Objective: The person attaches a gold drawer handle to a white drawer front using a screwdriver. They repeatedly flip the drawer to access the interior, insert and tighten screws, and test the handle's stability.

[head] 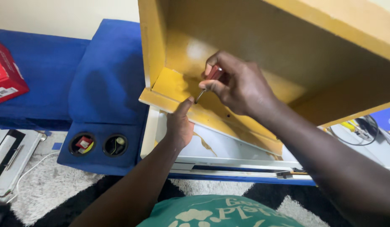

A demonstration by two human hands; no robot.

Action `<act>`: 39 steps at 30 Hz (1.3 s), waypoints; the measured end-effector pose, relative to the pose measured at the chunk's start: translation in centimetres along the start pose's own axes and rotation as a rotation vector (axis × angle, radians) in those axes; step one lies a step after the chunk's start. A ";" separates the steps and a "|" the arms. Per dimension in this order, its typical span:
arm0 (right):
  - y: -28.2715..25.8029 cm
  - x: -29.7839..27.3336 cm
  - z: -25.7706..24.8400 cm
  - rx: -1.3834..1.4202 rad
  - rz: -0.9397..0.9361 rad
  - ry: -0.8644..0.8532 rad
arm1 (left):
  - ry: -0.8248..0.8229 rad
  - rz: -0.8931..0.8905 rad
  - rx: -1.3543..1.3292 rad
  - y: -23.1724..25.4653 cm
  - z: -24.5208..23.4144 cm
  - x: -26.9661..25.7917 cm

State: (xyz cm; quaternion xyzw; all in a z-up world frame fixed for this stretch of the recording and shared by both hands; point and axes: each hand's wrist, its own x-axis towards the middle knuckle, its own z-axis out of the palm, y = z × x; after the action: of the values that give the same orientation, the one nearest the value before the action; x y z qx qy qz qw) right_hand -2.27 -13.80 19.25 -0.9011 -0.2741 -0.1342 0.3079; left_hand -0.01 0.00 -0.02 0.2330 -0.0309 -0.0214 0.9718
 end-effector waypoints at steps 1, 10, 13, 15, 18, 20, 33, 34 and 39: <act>-0.1 0.0 0.1 -0.016 0.033 0.016 | -0.009 0.003 0.003 0.0 0.0 0.0; -0.7 0.9 -0.3 -0.129 0.108 -0.074 | 0.058 -0.037 0.031 0.4 1.0 -0.4; -0.3 0.8 -1.2 0.020 -0.178 -0.156 | 0.043 -0.017 0.060 0.6 1.2 -0.6; 0.2 1.1 -1.7 0.130 -0.258 -0.193 | 0.079 -0.026 0.067 0.6 1.2 -0.7; 1.2 0.9 -1.3 0.175 -0.225 -0.193 | 0.025 0.007 0.053 0.4 0.9 -1.0; 1.6 1.0 -0.7 0.044 -0.070 -0.084 | -0.011 0.026 0.039 0.5 1.1 -0.5; -0.5 0.9 -1.4 0.071 0.037 -0.282 | 0.008 -0.009 0.047 -0.2 0.5 -0.1; -0.7 1.2 -1.6 0.059 0.029 -0.258 | 0.044 -0.029 0.048 -0.2 0.3 0.1; -1.1 0.5 0.5 0.029 0.083 -0.040 | -0.055 0.033 0.063 -0.8 -0.7 0.5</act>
State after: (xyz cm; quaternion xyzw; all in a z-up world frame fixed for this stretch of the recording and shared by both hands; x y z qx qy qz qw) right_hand -2.42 -12.56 19.61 -0.9095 -0.2447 -0.0995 0.3209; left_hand 0.50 -0.43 -1.00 0.2620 -0.0619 -0.0107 0.9630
